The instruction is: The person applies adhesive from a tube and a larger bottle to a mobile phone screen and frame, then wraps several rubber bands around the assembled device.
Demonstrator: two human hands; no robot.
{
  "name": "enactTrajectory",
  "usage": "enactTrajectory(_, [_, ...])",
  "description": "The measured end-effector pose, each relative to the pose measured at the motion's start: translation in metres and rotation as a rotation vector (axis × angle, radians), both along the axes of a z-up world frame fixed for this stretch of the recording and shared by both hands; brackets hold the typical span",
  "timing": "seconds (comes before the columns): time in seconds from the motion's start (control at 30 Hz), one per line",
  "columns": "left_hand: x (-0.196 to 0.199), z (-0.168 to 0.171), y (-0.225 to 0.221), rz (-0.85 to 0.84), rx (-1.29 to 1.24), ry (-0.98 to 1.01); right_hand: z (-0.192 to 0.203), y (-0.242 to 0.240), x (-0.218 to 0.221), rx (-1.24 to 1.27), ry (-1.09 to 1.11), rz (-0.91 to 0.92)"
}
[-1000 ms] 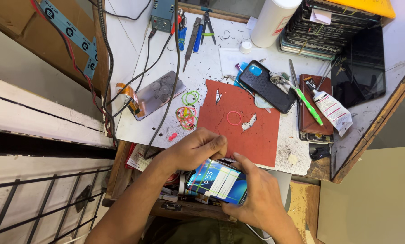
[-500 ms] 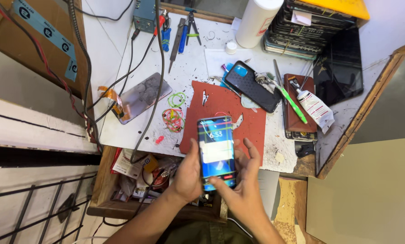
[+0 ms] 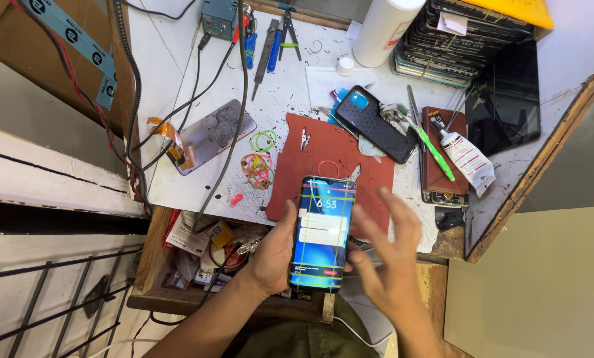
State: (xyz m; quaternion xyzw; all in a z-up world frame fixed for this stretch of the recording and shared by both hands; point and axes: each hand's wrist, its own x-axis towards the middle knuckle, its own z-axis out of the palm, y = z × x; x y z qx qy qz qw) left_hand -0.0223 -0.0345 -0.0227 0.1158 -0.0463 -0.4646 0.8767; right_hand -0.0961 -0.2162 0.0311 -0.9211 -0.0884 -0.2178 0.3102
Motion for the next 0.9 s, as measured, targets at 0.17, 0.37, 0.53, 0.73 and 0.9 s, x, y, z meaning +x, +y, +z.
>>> enactTrajectory(0.17, [0.003, 0.012, 0.0, -0.011, -0.003, -0.019, -0.008, -0.007, -0.006, 0.247, 0.008, -0.055])
enactTrajectory(0.37, [0.005, 0.016, 0.0, 0.073, 0.006, -0.022, -0.027, 0.006, -0.018, 0.757, 0.075, 0.091])
enactTrajectory(0.53, [0.004, 0.016, -0.001, 0.074, 0.02, -0.032, -0.028, 0.009, -0.018, 0.831, 0.103, 0.083])
enactTrajectory(0.73, [0.002, 0.019, 0.0, 0.054, 0.055, -0.055, -0.025, 0.01, -0.018, 0.758, 0.099, 0.068])
enactTrajectory(0.9, [0.0, 0.018, -0.001, 0.095, 0.118, -0.093, -0.022, 0.007, -0.015, 0.711, 0.12, 0.07])
